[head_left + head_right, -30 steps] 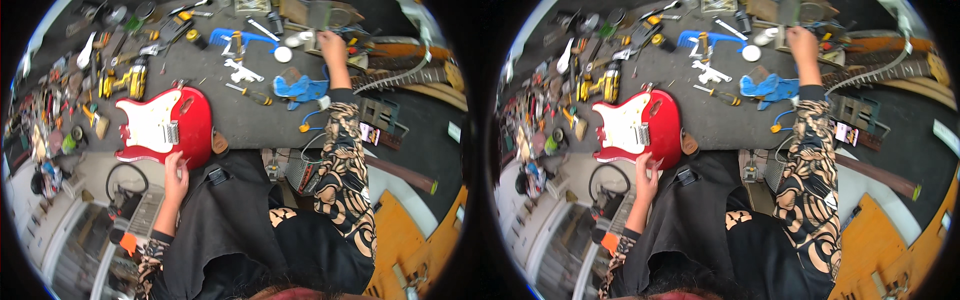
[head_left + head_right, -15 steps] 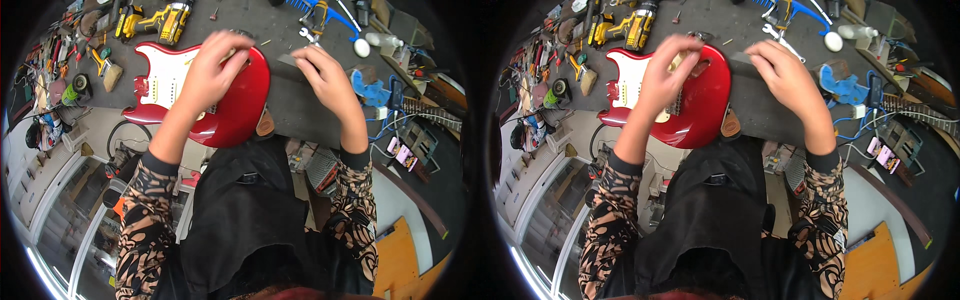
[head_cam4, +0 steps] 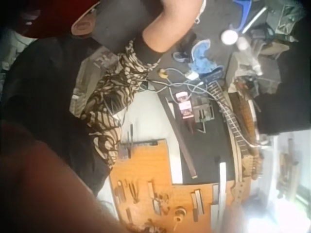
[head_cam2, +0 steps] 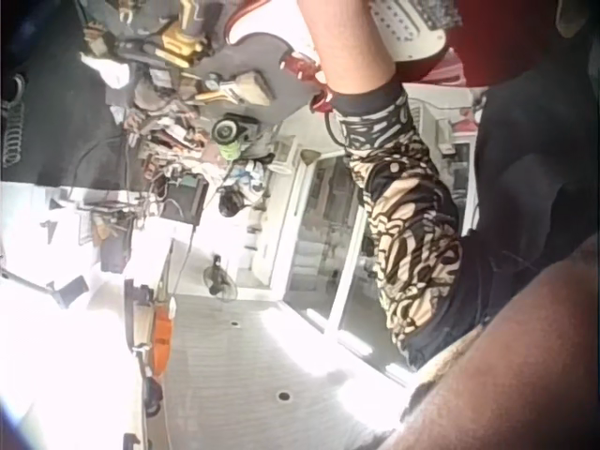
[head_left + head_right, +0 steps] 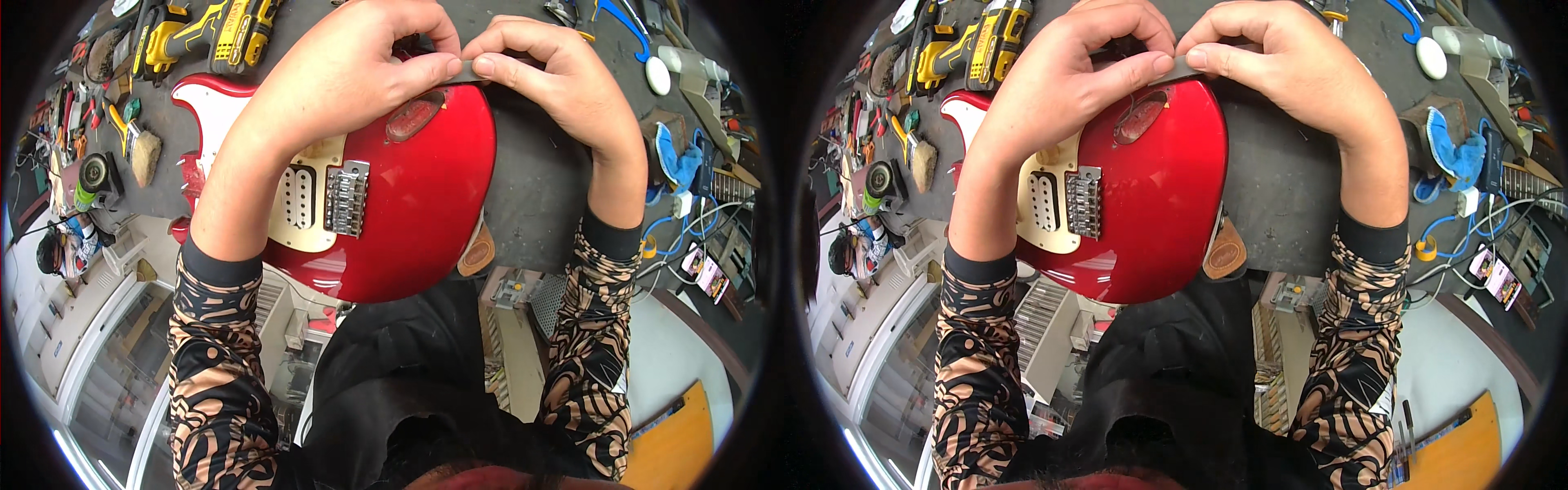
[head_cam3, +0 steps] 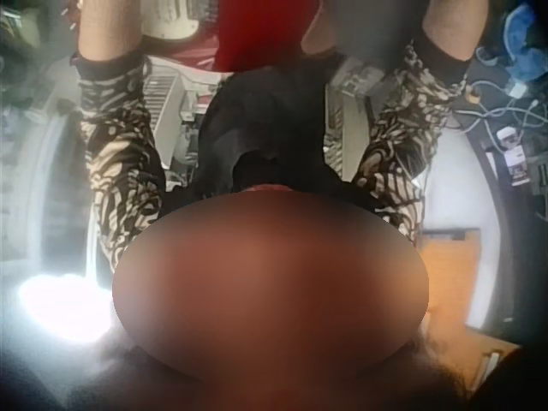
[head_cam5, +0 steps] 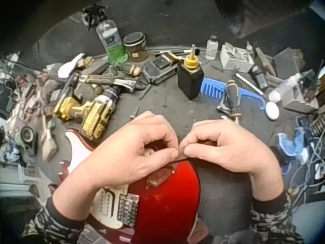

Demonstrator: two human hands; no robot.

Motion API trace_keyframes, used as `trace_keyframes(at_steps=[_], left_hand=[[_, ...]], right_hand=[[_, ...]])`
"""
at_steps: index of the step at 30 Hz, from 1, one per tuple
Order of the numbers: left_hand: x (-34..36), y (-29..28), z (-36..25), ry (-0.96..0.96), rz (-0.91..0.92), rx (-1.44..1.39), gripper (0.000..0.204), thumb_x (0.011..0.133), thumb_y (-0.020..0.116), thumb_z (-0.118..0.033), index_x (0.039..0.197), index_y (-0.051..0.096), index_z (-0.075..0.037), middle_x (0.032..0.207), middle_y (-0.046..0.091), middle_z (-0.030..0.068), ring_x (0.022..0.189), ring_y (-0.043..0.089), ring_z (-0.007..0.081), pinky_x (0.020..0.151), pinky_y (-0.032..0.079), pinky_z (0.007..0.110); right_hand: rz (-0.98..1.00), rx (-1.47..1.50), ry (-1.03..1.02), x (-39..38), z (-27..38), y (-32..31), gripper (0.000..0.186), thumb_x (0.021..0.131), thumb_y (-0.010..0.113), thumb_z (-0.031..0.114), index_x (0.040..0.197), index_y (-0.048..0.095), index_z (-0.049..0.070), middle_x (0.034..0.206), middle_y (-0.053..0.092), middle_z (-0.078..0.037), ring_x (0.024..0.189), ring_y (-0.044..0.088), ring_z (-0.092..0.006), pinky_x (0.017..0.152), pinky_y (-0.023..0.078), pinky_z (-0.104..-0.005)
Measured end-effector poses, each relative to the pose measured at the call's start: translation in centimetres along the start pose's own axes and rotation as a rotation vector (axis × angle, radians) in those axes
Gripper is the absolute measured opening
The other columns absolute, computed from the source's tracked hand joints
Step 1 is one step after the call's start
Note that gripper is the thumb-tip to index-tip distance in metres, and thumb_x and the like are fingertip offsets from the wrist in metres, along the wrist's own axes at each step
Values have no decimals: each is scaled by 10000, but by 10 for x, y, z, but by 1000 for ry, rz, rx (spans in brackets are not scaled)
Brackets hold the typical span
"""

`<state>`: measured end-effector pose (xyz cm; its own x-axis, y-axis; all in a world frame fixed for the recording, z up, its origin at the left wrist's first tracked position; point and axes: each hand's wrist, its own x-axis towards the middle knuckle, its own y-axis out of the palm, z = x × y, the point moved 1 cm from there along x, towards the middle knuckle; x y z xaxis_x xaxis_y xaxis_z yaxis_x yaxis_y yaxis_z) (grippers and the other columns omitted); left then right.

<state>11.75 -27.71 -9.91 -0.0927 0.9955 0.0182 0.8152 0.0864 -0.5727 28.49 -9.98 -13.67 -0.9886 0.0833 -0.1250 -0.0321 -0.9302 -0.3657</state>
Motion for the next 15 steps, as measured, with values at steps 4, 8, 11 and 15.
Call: trace_keyframes(at_steps=[4,8,11,15], left_hand=[[-3,1,7,42,-36,-54,89,960,748,-129,958,723,-43,994,723,76,1060,635,280,1020,474,401],[-3,0,1,12,-49,-13,85,953,757,-126,955,724,-47,996,729,73,1059,653,271,1035,467,394],[-1,0,2,15,-43,-11,86,946,768,-123,948,722,-50,994,733,73,1053,661,264,1037,467,390],[0,2,-1,-54,-27,49,98,937,784,-108,914,707,-52,982,736,73,1031,670,256,1029,470,383]], right_hand=[[21,45,16,7,-6,-1,207,1062,719,175,1104,768,-22,978,696,-11,936,653,-101,866,530,-272],[16,78,34,7,-9,-1,209,1058,725,176,1111,773,-20,986,723,-18,950,674,-103,882,547,-267],[-10,71,34,8,-9,1,214,1052,733,179,1122,775,-18,985,736,-22,950,679,-102,879,553,-269],[-35,61,63,10,-7,4,217,1042,745,179,1125,776,-19,987,739,-24,947,678,-99,873,555,-272]])
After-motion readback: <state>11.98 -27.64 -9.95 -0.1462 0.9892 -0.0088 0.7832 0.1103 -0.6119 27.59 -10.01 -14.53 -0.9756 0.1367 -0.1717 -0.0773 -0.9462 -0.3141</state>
